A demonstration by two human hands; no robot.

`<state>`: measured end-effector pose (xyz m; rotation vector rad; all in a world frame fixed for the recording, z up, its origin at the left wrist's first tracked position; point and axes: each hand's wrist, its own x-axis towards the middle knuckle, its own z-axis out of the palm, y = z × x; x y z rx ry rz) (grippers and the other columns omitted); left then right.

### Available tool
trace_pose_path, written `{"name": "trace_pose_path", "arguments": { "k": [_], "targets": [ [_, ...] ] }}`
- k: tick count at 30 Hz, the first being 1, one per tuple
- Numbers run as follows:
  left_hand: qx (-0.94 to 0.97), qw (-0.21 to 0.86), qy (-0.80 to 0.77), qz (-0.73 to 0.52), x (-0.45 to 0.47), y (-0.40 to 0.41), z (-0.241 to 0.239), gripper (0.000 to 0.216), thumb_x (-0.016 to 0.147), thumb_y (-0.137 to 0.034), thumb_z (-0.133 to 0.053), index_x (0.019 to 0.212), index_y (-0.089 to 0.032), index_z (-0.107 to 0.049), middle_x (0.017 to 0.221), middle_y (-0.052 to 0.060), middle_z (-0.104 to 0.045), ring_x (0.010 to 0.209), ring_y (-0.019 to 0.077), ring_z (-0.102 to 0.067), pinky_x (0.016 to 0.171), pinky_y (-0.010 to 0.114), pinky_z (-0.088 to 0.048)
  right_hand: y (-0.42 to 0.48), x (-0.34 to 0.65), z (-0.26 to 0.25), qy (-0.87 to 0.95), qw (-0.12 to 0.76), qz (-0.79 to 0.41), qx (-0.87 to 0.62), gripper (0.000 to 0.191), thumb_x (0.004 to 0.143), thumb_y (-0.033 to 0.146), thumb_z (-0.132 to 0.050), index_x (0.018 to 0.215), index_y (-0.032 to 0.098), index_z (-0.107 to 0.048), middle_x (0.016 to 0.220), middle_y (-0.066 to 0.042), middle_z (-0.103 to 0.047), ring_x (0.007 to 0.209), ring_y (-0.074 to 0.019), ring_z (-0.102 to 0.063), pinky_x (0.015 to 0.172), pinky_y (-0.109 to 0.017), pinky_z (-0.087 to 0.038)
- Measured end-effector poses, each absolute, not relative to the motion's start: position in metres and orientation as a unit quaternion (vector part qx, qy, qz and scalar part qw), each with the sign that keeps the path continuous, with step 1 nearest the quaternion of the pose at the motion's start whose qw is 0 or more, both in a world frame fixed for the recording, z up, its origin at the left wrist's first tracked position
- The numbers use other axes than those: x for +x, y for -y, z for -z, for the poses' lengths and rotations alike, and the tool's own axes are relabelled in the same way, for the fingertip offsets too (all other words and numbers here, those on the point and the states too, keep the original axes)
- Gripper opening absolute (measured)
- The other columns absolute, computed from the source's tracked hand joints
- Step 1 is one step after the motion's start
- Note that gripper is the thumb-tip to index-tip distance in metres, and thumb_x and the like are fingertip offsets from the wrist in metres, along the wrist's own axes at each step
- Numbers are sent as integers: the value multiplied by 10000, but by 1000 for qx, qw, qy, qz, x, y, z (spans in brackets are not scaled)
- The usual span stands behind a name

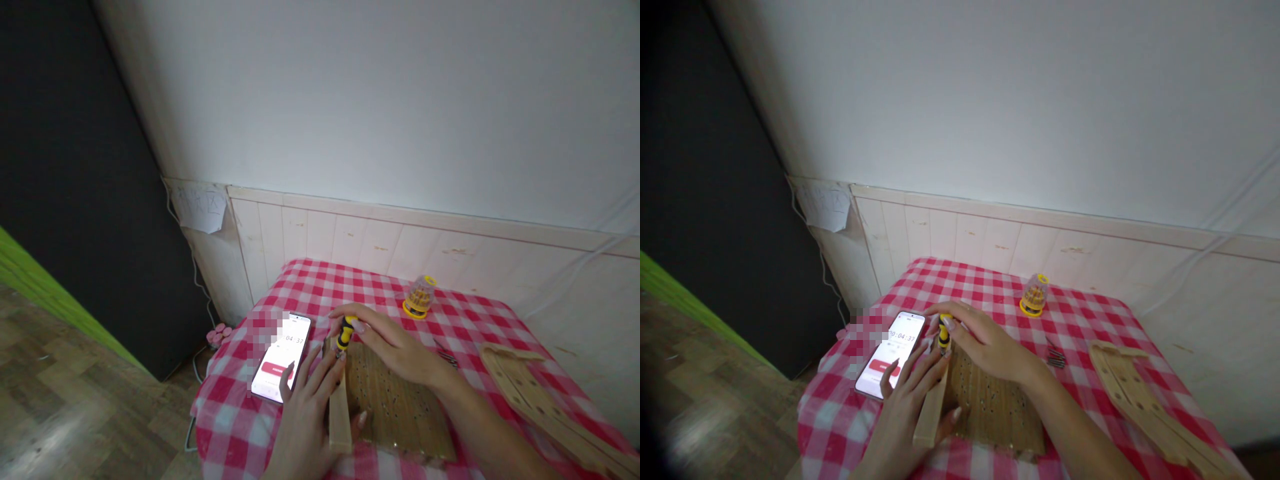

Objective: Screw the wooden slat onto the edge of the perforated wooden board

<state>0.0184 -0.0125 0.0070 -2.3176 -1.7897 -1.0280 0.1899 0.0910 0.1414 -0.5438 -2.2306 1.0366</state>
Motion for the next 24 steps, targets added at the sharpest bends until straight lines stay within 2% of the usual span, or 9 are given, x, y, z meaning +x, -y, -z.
{"name": "trace_pose_path", "arguments": {
  "k": [6,12,18,24],
  "targets": [
    [-746,15,574,335,18,12,-7,674,850,-334,-766,1486,-332,-542,1544,51,-605,1440,363,-496,1184,558,-211,-90,196,-150,879,268,-344,-192,444,1108,502,-373,1429,317,-618,1294,-96,-729,1251,-255,-649,1101,-492,-495],
    [-749,24,571,335,19,11,-7,686,851,-336,-768,1494,-317,-532,1547,63,-600,1444,360,-488,1174,554,-231,-91,191,-149,876,281,-337,-202,442,1095,539,-388,1330,319,-690,1239,-88,-758,1170,-253,-691,1038,-470,-527],
    [-749,19,573,332,19,11,-7,658,848,-338,-770,1472,-322,-559,1537,58,-609,1415,365,-523,1164,544,-267,-89,189,-150,871,274,-352,-207,400,1011,607,-555,1144,283,-748,1135,-88,-771,1091,-271,-696,984,-459,-529],
    [-746,12,575,336,20,11,-6,640,840,-322,-773,1450,-316,-579,1527,56,-621,1402,363,-539,1151,537,-276,-81,184,-149,836,288,-406,-233,288,1002,539,-618,1051,262,-677,1163,-85,-717,1046,-243,-679,906,-399,-553]
  ]
}}
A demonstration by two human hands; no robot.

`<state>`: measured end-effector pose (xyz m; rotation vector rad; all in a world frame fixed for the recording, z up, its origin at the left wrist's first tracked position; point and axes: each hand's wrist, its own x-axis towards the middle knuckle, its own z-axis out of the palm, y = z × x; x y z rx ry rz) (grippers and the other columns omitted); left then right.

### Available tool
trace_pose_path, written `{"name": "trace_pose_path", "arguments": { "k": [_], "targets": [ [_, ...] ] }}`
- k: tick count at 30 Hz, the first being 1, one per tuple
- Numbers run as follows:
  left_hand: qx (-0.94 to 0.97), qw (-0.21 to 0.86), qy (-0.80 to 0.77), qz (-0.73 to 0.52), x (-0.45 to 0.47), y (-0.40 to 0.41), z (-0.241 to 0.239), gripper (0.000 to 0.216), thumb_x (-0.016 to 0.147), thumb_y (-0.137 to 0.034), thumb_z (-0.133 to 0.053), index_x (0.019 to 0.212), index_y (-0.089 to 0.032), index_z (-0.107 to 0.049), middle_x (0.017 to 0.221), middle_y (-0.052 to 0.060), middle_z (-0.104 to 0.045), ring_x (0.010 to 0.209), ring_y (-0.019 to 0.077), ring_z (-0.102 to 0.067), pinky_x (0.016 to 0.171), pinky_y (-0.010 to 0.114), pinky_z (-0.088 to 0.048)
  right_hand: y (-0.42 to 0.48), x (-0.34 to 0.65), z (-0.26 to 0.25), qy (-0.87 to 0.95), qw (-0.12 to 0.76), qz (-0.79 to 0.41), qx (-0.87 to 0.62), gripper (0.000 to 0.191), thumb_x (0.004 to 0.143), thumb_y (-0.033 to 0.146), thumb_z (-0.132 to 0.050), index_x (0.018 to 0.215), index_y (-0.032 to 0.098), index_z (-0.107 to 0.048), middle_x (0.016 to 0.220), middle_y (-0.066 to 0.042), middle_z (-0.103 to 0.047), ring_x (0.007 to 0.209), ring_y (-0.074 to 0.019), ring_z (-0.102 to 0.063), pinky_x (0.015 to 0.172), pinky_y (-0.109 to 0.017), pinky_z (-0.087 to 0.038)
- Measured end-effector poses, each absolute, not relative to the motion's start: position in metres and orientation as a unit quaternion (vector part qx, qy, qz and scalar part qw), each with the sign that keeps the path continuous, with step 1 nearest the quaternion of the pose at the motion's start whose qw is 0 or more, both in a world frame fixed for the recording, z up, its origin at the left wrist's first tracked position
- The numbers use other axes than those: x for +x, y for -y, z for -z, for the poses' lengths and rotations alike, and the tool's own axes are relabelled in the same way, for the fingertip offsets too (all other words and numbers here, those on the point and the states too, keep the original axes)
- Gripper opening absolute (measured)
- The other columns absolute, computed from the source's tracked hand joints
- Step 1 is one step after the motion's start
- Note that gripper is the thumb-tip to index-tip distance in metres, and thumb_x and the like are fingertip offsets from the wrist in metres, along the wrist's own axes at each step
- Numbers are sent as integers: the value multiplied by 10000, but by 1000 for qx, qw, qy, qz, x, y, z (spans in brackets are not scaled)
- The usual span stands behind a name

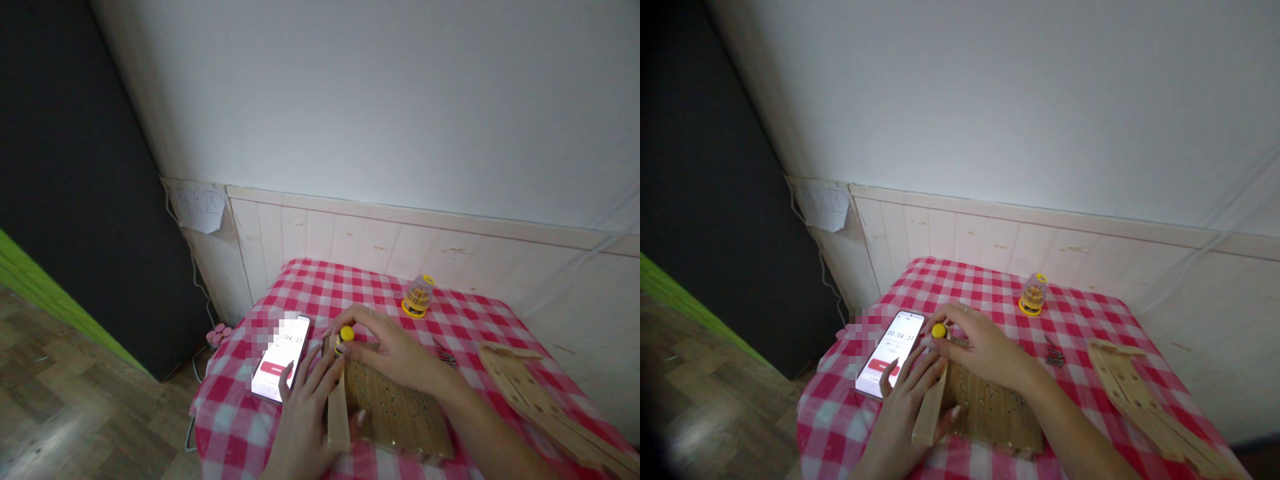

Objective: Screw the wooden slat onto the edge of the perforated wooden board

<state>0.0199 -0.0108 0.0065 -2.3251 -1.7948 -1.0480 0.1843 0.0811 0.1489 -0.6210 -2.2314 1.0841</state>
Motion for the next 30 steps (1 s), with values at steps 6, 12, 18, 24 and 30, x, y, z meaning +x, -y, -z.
{"name": "trace_pose_path", "arguments": {
  "k": [6,12,18,24,30],
  "targets": [
    [-749,12,573,332,20,11,-10,619,846,-300,-747,1440,-305,-571,1557,53,-592,1447,358,-489,1144,537,-254,-79,176,-136,787,310,-492,-203,347,1007,598,-576,1090,261,-582,1046,-45,-687,988,-208,-671,897,-381,-534],
    [-754,22,569,327,19,11,-10,645,839,-318,-763,1450,-304,-557,1547,46,-603,1423,358,-511,1147,532,-240,-84,174,-125,762,327,-529,-183,422,990,660,-553,1101,261,-636,980,-31,-638,890,-184,-608,900,-372,-509],
    [-753,15,568,332,18,10,-8,668,839,-322,-774,1468,-317,-548,1544,45,-605,1421,365,-514,1148,532,-260,-86,184,-128,782,295,-517,-184,530,1064,659,-338,1279,251,-599,1041,-55,-608,975,-205,-591,945,-390,-500],
    [-752,13,571,329,18,11,-6,684,846,-341,-773,1487,-322,-536,1546,36,-600,1423,376,-513,1169,552,-243,-87,192,-146,843,246,-441,-184,481,1084,592,-379,1355,266,-606,1276,-100,-667,1228,-233,-619,1085,-419,-470],
    [-756,17,569,324,17,10,-4,686,855,-328,-750,1496,-320,-505,1570,36,-576,1457,356,-473,1175,546,-175,-95,193,-146,882,282,-320,-202,456,1050,606,-469,1209,246,-700,1223,-111,-742,1152,-254,-673,1001,-422,-514]
  ]
}}
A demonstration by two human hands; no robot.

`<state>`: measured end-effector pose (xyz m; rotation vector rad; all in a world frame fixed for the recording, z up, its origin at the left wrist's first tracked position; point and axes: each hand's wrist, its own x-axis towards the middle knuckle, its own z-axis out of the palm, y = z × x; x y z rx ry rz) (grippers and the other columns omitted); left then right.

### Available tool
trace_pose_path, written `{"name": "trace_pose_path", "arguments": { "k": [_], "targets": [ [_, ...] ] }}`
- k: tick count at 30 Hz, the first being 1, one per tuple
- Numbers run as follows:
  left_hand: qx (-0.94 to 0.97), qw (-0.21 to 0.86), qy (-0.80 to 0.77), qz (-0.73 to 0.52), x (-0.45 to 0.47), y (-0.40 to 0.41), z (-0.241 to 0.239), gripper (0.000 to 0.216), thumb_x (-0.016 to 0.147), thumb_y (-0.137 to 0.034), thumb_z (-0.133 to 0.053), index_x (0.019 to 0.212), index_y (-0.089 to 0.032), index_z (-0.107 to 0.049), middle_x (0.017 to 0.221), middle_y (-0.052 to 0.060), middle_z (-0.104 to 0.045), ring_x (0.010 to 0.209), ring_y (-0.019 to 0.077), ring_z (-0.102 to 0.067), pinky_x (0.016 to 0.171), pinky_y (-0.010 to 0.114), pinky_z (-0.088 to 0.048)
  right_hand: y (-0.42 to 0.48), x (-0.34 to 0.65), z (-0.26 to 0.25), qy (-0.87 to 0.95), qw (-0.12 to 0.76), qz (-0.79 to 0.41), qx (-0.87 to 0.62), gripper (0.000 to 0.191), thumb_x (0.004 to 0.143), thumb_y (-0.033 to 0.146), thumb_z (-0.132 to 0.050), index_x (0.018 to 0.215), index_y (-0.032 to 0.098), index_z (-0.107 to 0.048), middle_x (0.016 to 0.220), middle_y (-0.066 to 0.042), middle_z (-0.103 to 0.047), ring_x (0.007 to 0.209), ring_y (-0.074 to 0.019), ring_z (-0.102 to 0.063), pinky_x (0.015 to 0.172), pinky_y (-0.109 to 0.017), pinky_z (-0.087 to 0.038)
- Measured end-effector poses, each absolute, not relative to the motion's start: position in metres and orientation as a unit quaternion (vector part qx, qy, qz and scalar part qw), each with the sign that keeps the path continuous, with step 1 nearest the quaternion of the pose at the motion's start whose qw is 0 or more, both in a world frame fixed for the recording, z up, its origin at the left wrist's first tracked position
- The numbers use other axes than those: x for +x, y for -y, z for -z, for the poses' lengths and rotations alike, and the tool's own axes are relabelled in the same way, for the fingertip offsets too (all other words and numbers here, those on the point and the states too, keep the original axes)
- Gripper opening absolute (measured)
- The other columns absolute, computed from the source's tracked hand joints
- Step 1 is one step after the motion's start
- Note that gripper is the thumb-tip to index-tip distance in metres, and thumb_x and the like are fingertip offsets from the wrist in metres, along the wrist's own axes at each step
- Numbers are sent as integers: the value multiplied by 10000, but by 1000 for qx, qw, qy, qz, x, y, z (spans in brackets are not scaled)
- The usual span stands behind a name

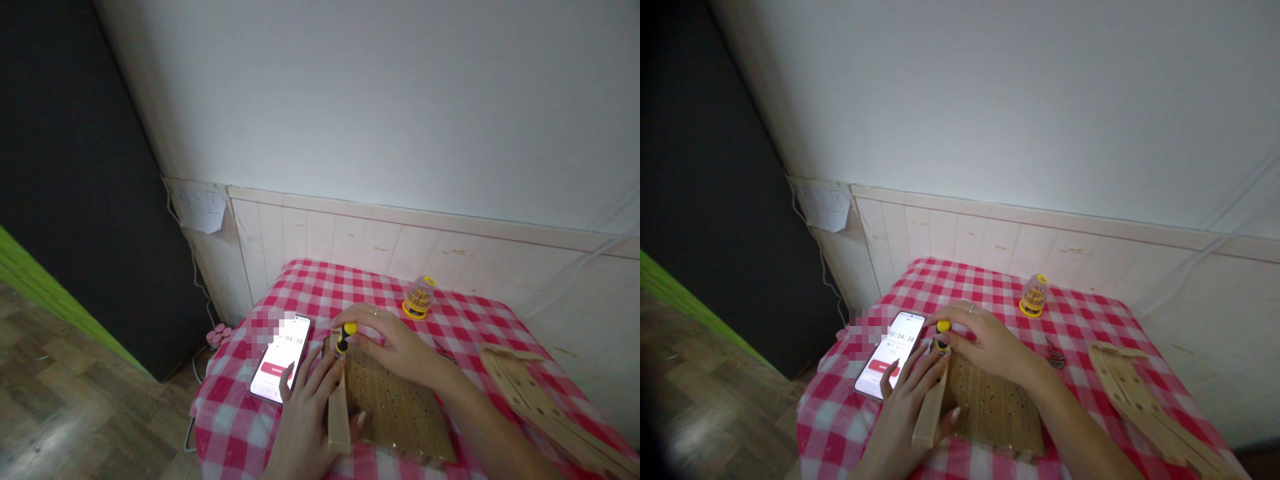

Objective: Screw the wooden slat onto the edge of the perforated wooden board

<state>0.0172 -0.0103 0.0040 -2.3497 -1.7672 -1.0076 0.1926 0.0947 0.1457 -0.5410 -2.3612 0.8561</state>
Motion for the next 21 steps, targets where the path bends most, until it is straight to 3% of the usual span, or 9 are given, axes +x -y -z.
{"name": "trace_pose_path", "arguments": {
  "k": [4,10,17,21],
  "targets": [
    [-756,23,567,326,18,9,-4,650,868,-341,-737,1479,-307,-517,1570,48,-577,1458,340,-472,1165,520,-191,-90,189,-144,882,305,-292,-210,413,1049,579,-499,1113,219,-692,1125,-111,-741,1057,-242,-679,938,-391,-529],
    [-754,29,570,326,19,10,-5,662,846,-306,-741,1473,-306,-528,1571,50,-576,1440,351,-493,1146,523,-233,-81,183,-138,857,302,-352,-222,290,1093,450,-461,1180,232,-630,1114,-86,-733,963,-200,-692,850,-335,-550],
    [-750,21,571,333,18,10,-6,661,837,-342,-766,1463,-318,-554,1535,38,-611,1421,368,-508,1154,539,-260,-88,182,-136,841,326,-387,-190,331,1079,487,-489,1142,242,-701,1100,-83,-764,1008,-201,-721,887,-336,-569],
    [-746,22,573,339,19,10,-4,663,823,-346,-790,1450,-312,-578,1519,46,-624,1398,378,-528,1152,538,-291,-86,188,-145,869,283,-367,-174,384,1109,451,-405,1318,262,-668,1264,-105,-751,1176,-219,-703,1001,-388,-551]
  ]
}}
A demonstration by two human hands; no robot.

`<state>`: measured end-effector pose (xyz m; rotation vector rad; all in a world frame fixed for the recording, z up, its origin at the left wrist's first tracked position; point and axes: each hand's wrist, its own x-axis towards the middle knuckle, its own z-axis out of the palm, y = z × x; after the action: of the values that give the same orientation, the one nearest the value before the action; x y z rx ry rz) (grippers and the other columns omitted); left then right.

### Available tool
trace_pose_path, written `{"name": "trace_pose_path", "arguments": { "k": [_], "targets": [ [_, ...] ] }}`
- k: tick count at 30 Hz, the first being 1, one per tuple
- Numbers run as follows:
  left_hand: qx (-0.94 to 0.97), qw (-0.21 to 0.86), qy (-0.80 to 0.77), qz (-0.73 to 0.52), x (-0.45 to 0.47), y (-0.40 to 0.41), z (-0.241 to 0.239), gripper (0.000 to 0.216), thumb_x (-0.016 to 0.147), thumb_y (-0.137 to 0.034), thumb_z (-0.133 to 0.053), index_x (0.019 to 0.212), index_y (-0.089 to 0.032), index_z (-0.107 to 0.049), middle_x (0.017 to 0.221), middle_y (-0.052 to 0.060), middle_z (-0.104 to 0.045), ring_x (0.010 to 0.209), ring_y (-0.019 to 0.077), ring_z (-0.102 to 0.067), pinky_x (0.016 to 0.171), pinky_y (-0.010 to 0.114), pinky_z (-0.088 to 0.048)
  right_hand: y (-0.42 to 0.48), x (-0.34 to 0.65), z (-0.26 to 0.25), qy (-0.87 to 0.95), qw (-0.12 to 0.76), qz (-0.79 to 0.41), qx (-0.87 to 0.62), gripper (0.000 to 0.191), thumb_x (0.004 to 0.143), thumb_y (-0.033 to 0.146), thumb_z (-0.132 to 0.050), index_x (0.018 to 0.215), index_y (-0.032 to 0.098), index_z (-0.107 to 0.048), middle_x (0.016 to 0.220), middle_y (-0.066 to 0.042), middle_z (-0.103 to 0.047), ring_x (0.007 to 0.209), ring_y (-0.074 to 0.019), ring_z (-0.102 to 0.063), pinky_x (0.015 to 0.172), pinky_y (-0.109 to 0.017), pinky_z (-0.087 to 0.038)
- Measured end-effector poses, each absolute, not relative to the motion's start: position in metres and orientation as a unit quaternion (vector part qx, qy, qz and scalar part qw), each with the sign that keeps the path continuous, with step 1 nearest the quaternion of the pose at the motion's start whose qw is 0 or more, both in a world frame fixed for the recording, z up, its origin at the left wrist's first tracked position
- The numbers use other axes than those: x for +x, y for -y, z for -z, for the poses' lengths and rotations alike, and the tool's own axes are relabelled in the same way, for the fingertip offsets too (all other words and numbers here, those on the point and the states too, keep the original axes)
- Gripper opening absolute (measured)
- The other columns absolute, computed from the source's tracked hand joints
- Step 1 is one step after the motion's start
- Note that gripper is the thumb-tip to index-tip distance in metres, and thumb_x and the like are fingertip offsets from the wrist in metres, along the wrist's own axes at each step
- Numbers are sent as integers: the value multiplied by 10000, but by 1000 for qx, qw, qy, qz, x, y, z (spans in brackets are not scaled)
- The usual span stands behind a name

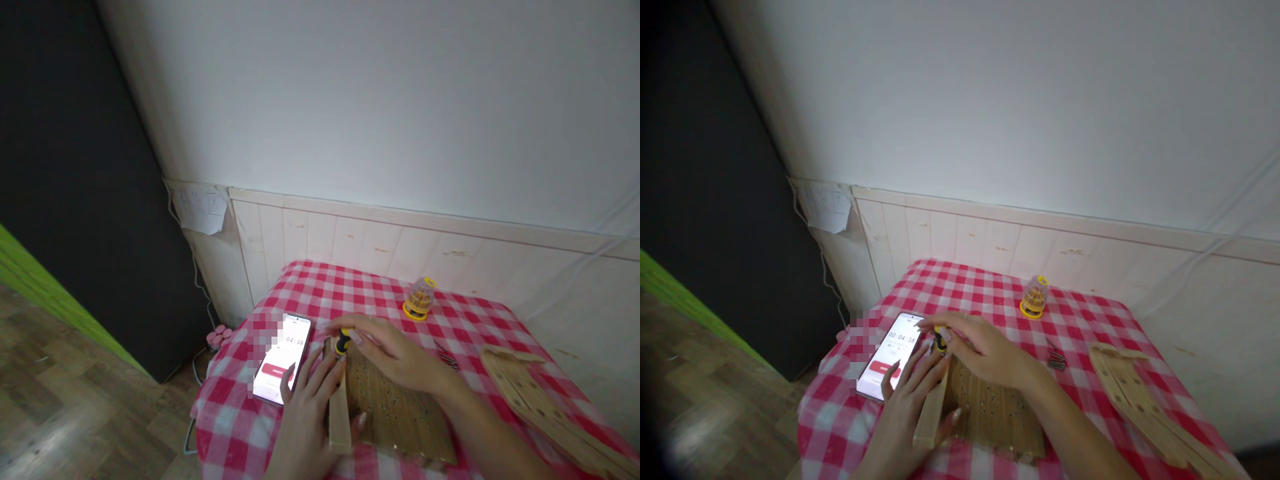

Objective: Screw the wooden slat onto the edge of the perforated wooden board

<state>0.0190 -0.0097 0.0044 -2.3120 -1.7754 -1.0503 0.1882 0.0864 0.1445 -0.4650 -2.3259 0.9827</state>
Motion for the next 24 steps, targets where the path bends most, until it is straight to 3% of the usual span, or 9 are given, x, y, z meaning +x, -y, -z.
{"name": "trace_pose_path", "arguments": {
  "k": [7,16,24],
  "targets": [
    [-749,23,567,342,19,9,-6,622,849,-346,-768,1441,-310,-578,1527,51,-618,1420,362,-512,1168,525,-250,-85,192,-153,900,252,-310,-177,438,1120,442,-355,1410,280,-641,1330,-96,-749,1214,-215,-705,1039,-399,-547],
    [-748,17,570,339,19,11,-6,690,847,-316,-762,1494,-314,-524,1539,54,-608,1419,352,-516,1180,518,-228,-90,186,-147,870,308,-313,-222,495,1044,633,-452,1170,261,-753,1138,-101,-803,1082,-253,-746,964,-414,-576],
    [-748,11,571,338,19,10,-6,657,846,-316,-780,1468,-316,-570,1524,58,-621,1424,361,-510,1178,538,-266,-85,183,-148,841,333,-357,-232,428,972,657,-589,998,236,-661,970,-62,-745,903,-216,-699,829,-350,-558]
  ]
}}
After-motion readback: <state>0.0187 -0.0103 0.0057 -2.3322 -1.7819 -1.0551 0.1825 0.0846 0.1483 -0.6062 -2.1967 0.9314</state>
